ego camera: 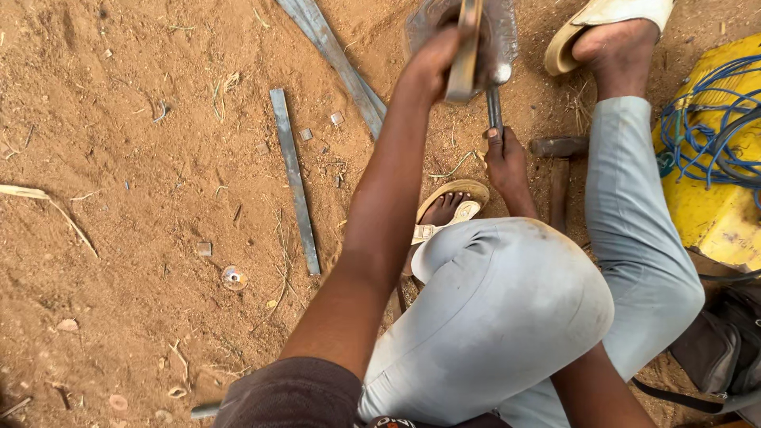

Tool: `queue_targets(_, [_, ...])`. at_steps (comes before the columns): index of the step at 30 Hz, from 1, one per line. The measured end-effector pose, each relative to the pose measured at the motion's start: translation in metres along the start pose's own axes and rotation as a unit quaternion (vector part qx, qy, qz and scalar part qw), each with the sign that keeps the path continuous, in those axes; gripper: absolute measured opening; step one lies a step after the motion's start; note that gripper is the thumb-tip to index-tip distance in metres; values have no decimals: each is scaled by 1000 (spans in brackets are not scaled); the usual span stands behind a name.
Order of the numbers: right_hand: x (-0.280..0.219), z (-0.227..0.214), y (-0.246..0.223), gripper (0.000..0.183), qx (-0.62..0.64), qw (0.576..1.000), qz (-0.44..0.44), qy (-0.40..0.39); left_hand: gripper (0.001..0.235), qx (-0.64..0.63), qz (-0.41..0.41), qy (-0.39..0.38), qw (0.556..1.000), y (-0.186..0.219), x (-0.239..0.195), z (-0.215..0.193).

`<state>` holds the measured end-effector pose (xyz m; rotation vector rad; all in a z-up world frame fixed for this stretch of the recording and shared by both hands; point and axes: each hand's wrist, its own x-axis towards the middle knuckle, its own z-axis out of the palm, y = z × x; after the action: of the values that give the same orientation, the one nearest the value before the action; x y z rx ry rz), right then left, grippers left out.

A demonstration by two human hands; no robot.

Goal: The person walks through a cluttered outdoor workshop, picks up a hammer, and sits on the ground. They repeatedly strike metal bars placed on a concrete block, adjusting the bars between strikes.

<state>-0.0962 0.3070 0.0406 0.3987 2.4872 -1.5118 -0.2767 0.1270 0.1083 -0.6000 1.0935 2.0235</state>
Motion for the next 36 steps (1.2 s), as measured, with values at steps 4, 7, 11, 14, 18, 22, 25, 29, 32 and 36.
queue_targets(4, [-7,2,-12,40,25,1000,-2,-11,38,79,-43,12,996,-47,-13,-36])
queue_targets(7, [-14,-5,-31,42,55,998,15,-4,42,115,-64,67,989,-88,-8,-57])
queue_targets(11, [-14,-31,-83,42,16,1000,5,-8,43,64,-27,35,997,-125,25,-76])
queue_targets(14, [-12,-72,-127,52,33,975,-212,61,41,73,111,69,989,-136,45,-80])
queue_targets(18, [17,-82,-166,53,254,884,-389,51,39,140,84,123,979,-120,43,-73])
queue_targets(22, [43,-37,-137,53,106,915,-369,128,42,190,72,186,961,-124,20,-63])
queue_targets(25, [52,-15,-112,58,-68,982,-170,38,39,149,66,194,968,-117,17,-60])
queue_targets(29, [58,-46,-120,60,108,994,23,20,34,86,91,115,985,-118,21,-74])
queue_targets(32, [48,-85,-140,62,133,990,-36,31,27,150,52,144,977,-124,26,-80])
queue_targets(36, [48,-89,-135,56,166,935,-290,118,43,248,34,177,952,-142,7,-78])
